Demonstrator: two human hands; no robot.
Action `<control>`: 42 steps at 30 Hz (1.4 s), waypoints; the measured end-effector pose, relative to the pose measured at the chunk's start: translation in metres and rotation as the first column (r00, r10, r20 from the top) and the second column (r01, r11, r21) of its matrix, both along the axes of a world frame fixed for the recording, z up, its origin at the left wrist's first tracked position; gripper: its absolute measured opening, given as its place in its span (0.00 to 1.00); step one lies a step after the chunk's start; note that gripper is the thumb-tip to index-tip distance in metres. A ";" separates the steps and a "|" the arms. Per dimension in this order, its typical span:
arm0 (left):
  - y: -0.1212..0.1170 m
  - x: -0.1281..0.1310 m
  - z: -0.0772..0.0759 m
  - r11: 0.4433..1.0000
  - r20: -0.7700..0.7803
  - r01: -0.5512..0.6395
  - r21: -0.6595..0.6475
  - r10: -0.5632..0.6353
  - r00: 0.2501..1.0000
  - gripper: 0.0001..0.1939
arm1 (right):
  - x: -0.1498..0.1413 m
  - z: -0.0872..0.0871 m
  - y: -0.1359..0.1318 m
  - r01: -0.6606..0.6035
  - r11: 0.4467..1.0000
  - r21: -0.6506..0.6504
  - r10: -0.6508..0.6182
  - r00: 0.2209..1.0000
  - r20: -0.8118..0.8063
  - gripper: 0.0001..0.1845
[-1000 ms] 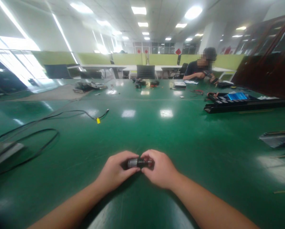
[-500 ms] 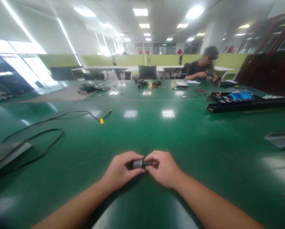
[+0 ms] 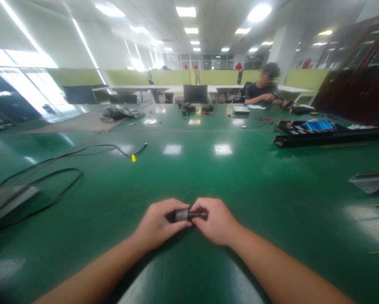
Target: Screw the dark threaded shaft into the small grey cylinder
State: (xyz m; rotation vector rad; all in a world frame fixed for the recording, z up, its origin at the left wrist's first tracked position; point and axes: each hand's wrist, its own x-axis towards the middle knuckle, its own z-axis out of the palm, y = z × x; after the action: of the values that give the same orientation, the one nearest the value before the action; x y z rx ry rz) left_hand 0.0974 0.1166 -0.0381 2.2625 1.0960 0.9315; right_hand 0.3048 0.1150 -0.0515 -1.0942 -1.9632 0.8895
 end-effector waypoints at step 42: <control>0.001 -0.001 -0.003 1.000 0.010 -0.011 0.018 0.011 1.000 0.15 | 0.001 0.003 0.000 0.006 1.000 0.010 -0.006 1.000 0.017 0.03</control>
State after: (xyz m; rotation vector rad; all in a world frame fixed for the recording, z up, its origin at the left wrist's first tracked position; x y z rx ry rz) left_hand 0.0969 0.1175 -0.0409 2.2667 1.1011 0.9594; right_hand 0.3061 0.1153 -0.0487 -1.1042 -1.9752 0.8690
